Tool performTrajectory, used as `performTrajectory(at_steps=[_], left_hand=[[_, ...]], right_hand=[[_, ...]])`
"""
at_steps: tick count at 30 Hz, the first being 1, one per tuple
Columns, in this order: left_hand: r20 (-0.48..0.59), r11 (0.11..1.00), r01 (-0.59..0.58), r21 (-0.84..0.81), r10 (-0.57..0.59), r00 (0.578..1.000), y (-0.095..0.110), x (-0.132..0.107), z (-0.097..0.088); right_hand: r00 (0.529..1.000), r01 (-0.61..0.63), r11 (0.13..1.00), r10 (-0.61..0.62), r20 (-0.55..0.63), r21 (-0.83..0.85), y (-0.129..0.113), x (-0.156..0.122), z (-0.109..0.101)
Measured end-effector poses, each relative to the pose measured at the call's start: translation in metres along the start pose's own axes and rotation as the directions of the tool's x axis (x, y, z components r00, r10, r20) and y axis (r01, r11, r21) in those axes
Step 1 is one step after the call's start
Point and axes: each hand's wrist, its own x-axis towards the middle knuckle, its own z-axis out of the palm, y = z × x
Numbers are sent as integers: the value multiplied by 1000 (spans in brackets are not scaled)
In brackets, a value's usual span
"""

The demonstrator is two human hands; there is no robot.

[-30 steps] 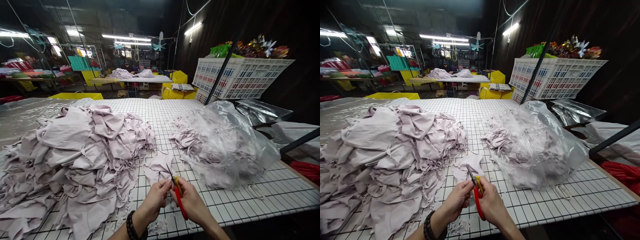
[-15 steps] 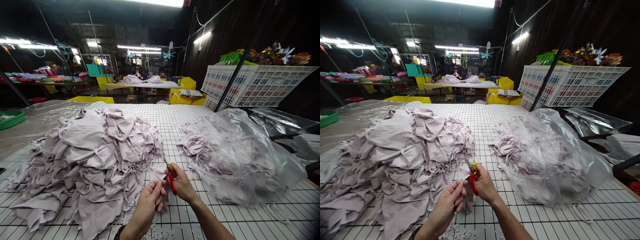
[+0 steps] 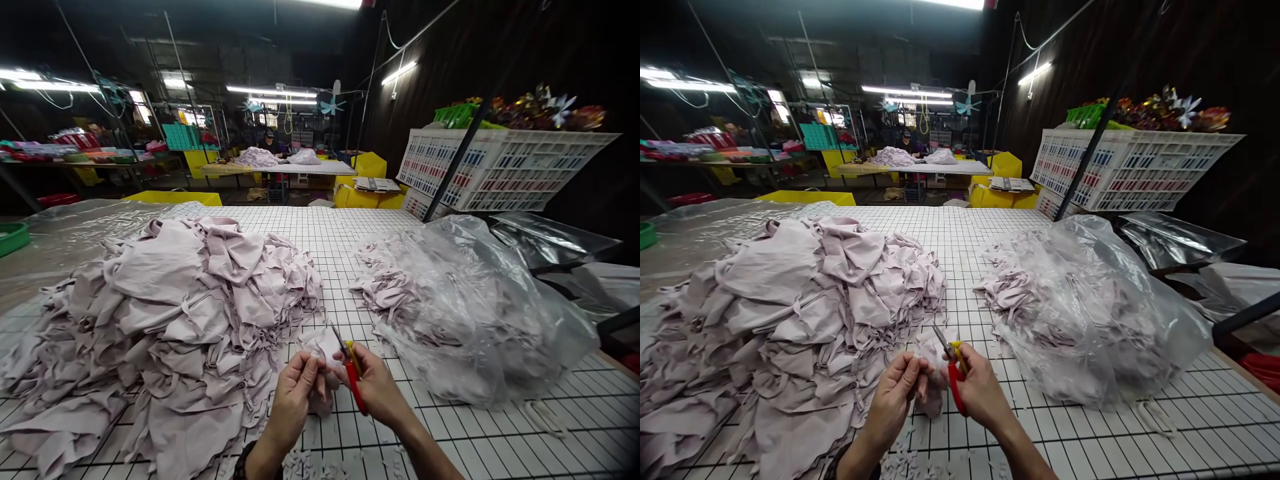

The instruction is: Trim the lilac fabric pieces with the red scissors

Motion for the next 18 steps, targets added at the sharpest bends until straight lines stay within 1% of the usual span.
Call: performTrajectory(at_steps=[2,4,7,11,15,18], left_hand=[[-6,998,-29,50,29,1000,0,1,0],[3,992,-48,121,48,999,2,1,1],[37,982,-67,176,61,997,6,0,5],[68,972,-53,229,38,997,10,-2,6],[92,950,-75,304,49,995,8,-2,1],[107,940,-79,331,45,993,7,-3,-2]], right_hand=[[1000,24,980,-25,-5,-198,-3,-7,-14],[998,66,930,-59,29,-363,-5,-14,-23],[996,90,852,-79,44,-516,-8,-21,-25],[995,90,799,-102,15,-594,-11,-23,-18],[990,115,771,-144,4,-626,-14,-21,-15],[987,127,753,-160,7,-646,-14,-20,-16]])
